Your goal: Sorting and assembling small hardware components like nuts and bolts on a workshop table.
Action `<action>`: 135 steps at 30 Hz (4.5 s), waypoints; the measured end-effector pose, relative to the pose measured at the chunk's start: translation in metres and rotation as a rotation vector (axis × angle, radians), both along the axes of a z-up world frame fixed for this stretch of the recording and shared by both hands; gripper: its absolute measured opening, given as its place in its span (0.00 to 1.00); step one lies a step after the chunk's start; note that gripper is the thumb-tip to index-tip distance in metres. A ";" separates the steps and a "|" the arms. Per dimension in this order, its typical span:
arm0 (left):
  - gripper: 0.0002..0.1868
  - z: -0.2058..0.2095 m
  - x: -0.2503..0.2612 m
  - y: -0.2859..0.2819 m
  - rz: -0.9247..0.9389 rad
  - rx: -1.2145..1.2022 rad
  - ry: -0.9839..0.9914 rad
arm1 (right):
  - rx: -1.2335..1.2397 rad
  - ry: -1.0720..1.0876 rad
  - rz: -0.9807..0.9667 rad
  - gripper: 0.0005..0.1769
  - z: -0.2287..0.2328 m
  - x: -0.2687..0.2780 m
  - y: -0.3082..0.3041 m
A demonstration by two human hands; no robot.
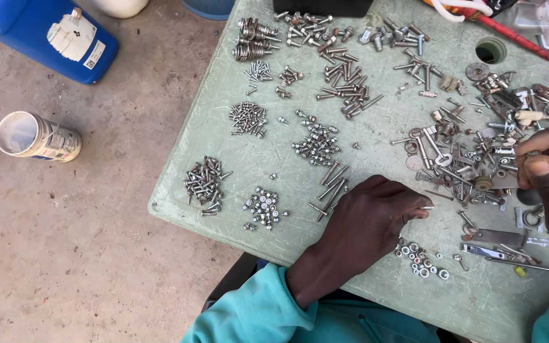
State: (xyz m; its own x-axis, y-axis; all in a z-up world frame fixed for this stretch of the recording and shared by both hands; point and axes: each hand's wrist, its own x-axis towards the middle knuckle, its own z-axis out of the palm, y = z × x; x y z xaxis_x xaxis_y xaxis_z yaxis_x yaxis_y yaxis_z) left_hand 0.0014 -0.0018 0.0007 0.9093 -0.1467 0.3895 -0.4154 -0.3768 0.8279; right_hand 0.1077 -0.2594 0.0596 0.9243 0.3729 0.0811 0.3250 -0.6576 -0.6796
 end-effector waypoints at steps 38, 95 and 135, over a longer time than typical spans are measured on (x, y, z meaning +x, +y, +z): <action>0.19 0.006 0.001 -0.001 0.028 0.030 -0.009 | 0.212 0.537 0.042 0.15 0.050 -0.009 0.118; 0.12 0.024 0.000 0.007 0.010 0.044 -0.066 | 0.027 -0.044 -0.114 0.09 0.015 0.000 -0.020; 0.03 0.037 0.005 0.007 0.138 0.067 -0.028 | -0.196 -0.320 -0.037 0.10 0.034 0.000 -0.010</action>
State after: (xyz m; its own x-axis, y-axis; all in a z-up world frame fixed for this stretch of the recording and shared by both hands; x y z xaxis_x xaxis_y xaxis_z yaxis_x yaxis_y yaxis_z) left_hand 0.0068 0.0049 0.0375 0.9114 -0.0477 0.4088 -0.3787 -0.4860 0.7877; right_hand 0.1075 -0.2691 0.0940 0.8769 0.3766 0.2986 0.4740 -0.7804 -0.4078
